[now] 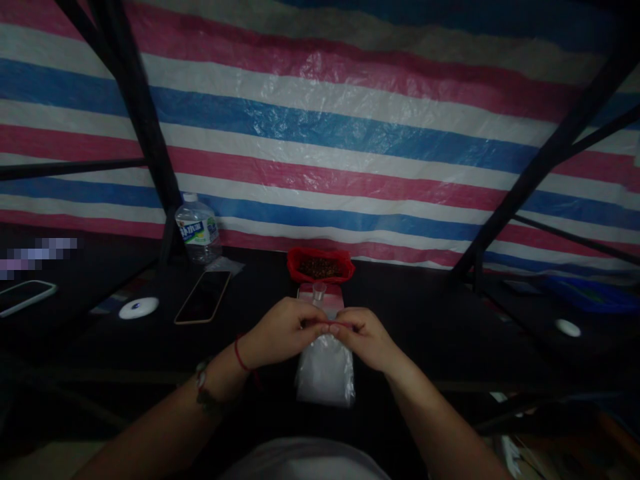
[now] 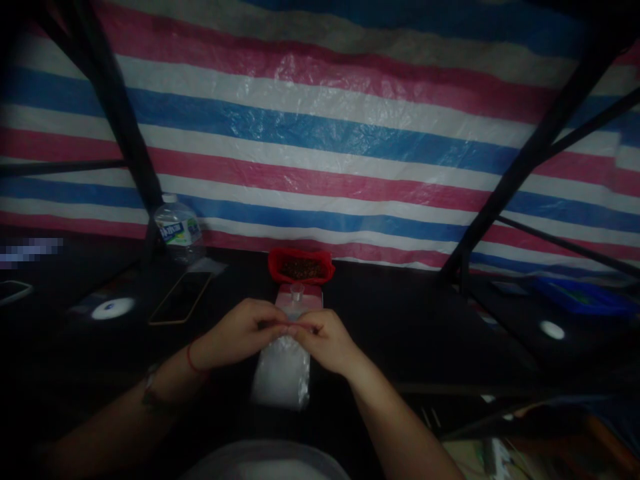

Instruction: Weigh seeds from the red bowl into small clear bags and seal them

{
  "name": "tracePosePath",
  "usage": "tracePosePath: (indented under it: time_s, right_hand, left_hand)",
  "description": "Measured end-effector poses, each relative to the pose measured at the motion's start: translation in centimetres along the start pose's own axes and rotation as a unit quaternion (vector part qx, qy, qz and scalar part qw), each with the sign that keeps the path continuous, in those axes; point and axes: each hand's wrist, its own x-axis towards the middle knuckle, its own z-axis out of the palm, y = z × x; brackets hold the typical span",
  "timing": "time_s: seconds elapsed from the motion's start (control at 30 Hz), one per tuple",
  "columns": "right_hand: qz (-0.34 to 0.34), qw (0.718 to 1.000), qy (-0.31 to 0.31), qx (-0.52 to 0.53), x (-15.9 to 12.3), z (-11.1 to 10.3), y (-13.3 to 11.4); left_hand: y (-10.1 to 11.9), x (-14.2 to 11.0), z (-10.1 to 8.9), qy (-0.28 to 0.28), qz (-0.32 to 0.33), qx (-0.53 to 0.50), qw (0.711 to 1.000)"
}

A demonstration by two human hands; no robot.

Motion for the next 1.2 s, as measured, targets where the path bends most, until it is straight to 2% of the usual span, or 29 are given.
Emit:
tracePosePath:
  time_s: [0.1,0.2,0.3,0.37,0.53,0.63,0.8,0.9,1.0,1.07,1.2]
  right_hand:
    - [-0.04,0.998,-0.038,-0.009,-0.1,-0.1,-0.6]
    - [-0.062,0.996,-0.056,-0.015,-0.2,-0.1,-1.0]
    - [-0.061,0.997,-0.057,-0.005,-0.3,0.0,-0.9]
    - [-0.054,0.997,-0.058,0.012,-0.3,0.2,-0.7]
    - [0.0,0.996,-0.039,0.075,-0.4,0.3,0.2]
    - [0.011,0.996,-0.032,0.086,-0.6,0.2,0.2]
    - [-0.036,0.998,-0.011,0.041,-0.9,-0.2,-0.8]
    - [-0.041,0.998,-0.012,0.038,-0.9,-0.4,-1.0]
    - [-0.017,0.996,0.011,0.082,-0.9,-0.1,-0.6]
    - [0.008,0.989,0.028,0.147,-0.9,0.4,-0.2]
    - [0.064,0.957,0.0,0.284,-0.9,1.4,0.2]
  left_hand:
    - [-0.2,0.0,-0.1,-0.039,-0.04,-0.079,0.995]
    - [-0.4,0.0,0.0,-0.058,-0.052,-0.127,0.989]
    - [-0.4,0.0,0.0,-0.096,-0.033,-0.13,0.986]
    - [-0.3,-0.1,-0.1,-0.11,0.001,-0.129,0.985]
    - [0.0,-0.4,-0.3,-0.086,0.069,-0.116,0.987]
    - [-0.1,-0.4,-0.3,-0.079,0.065,-0.124,0.987]
    - [-1.3,-0.2,-0.5,-0.097,0.034,-0.16,0.982]
    - [-1.7,-0.2,-0.6,-0.105,0.025,-0.16,0.981]
    - [-1.3,-0.3,-0.7,-0.082,0.045,-0.15,0.984]
    - [-0.9,-0.4,-0.7,-0.065,0.059,-0.144,0.986]
    - [-0.3,-0.6,-0.7,-0.063,0.072,-0.133,0.986]
